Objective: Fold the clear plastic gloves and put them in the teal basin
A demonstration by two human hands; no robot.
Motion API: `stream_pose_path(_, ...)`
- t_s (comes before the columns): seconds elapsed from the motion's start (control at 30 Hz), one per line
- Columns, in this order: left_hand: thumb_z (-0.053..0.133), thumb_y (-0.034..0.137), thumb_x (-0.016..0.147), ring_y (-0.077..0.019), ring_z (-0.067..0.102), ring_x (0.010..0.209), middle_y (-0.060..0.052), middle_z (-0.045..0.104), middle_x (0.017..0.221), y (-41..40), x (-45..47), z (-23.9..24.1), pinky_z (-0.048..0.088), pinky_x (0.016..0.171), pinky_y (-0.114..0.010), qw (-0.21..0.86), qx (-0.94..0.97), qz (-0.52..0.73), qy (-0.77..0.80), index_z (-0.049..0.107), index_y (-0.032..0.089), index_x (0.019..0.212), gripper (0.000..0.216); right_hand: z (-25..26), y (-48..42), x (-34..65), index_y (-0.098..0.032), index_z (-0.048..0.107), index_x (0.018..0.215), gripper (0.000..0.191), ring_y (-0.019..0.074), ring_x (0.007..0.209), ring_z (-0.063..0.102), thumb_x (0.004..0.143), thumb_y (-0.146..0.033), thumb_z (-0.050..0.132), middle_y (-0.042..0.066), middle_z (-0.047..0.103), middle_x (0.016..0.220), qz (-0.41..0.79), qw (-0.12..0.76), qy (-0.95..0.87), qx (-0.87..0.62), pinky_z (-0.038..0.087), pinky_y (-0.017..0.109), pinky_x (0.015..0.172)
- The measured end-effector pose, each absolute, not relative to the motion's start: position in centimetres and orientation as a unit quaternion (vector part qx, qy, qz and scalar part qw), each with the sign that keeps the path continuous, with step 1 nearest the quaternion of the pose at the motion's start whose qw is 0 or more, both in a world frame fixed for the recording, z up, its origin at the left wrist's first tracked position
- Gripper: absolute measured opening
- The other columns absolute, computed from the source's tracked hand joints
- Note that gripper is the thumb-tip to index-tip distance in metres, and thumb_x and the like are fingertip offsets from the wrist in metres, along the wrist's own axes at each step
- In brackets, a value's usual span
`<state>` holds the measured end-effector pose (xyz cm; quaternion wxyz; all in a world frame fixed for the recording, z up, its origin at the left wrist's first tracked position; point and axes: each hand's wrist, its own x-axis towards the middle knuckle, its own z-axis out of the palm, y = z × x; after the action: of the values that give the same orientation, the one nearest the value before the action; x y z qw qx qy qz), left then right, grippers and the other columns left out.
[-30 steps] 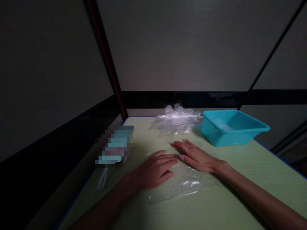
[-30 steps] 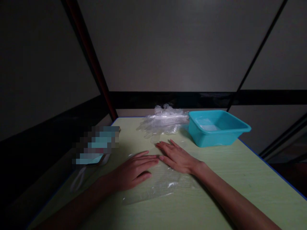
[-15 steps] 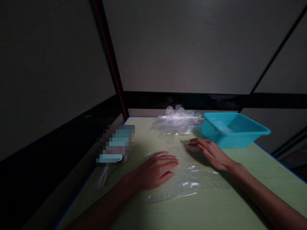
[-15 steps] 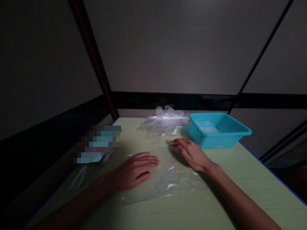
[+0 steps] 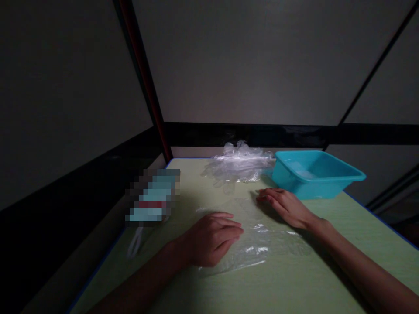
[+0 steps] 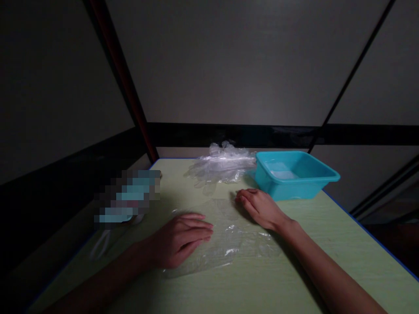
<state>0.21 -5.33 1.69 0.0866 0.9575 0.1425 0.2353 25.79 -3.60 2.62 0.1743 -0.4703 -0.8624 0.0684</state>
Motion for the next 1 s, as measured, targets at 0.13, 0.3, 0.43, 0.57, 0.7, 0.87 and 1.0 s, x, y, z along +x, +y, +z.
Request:
stream_pose_path(0.13,0.037,0.016,0.084,-0.0133,0.059,0.091,-0.006,0.065,0.097,-5.6,0.3,2.0,0.039,0.093,-0.033,0.101,0.958,0.223,0.147,0.058,0.014,0.093,0.023,2.7,-3.5,25.7,-0.017,0.055,0.098,0.04,0.0214,0.091,0.056,0.091,-0.032,0.018,0.008,0.06,0.101,0.072,0.17,-0.861,-0.473,0.043,0.035,0.079)
stream_pose_path(0.3,0.037,0.015,0.083,-0.0139,0.058,0.091,-0.005,0.064,0.098,-6.1,0.5,2.2,0.037,0.093,-0.033,0.104,0.961,0.212,0.14,0.057,0.015,0.093,0.023,2.6,-3.5,25.5,-0.016,0.055,0.097,0.038,0.0212,0.092,0.055,0.092,-0.03,0.019,0.009,0.059,0.102,0.072,0.168,-0.868,-0.462,0.042,0.036,0.08)
stream_pose_path(0.43,0.036,0.015,0.083,-0.0146,0.057,0.091,-0.005,0.064,0.098,-6.5,0.6,2.3,0.037,0.093,-0.033,0.105,0.966,0.199,0.13,0.057,0.015,0.094,0.023,2.7,-3.5,25.3,-0.016,0.054,0.099,0.038,0.0211,0.092,0.054,0.092,-0.031,0.019,0.009,0.059,0.102,0.074,0.165,-0.872,-0.454,0.041,0.036,0.081)
stream_pose_path(0.57,0.039,0.015,0.081,-0.0149,0.056,0.092,-0.006,0.063,0.098,-6.9,0.9,2.5,0.034,0.094,-0.032,0.103,0.969,0.189,0.123,0.057,0.015,0.095,0.023,2.8,-3.6,24.9,-0.016,0.052,0.105,0.037,0.021,0.094,0.053,0.092,-0.03,0.02,0.009,0.058,0.104,0.072,0.159,-0.878,-0.445,0.04,0.036,0.083)
stream_pose_path(0.7,0.041,0.014,0.08,-0.0142,0.054,0.092,-0.006,0.062,0.096,-7.4,1.2,2.8,0.033,0.095,-0.03,0.106,0.973,0.167,0.12,0.056,0.015,0.099,0.024,2.6,-3.6,24.4,-0.017,0.05,0.109,0.034,0.0209,0.099,0.051,0.092,-0.03,0.024,0.008,0.057,0.108,0.073,0.161,-0.889,-0.423,0.035,0.039,0.09)
stream_pose_path(0.87,0.044,0.018,0.079,-0.0158,0.052,0.096,-0.007,0.059,0.1,-8.0,1.4,2.8,0.032,0.096,-0.031,0.123,0.976,0.133,0.119,0.052,0.015,0.107,0.03,2.5,-3.7,23.8,-0.018,0.046,0.115,0.034,0.0201,0.106,0.047,0.091,-0.031,0.026,0.007,0.053,0.116,0.089,0.147,-0.9,-0.4,0.028,0.042,0.097)
stream_pose_path(1.0,0.044,0.021,0.08,-0.0169,0.05,0.098,-0.008,0.058,0.103,-8.6,1.5,2.8,0.032,0.095,-0.032,0.13,0.976,0.126,0.119,0.047,0.016,0.115,0.036,2.5,-3.9,23.2,-0.019,0.042,0.12,0.036,0.0189,0.113,0.042,0.092,-0.033,0.025,0.006,0.049,0.121,0.102,0.127,-0.906,-0.39,0.018,0.043,0.103)
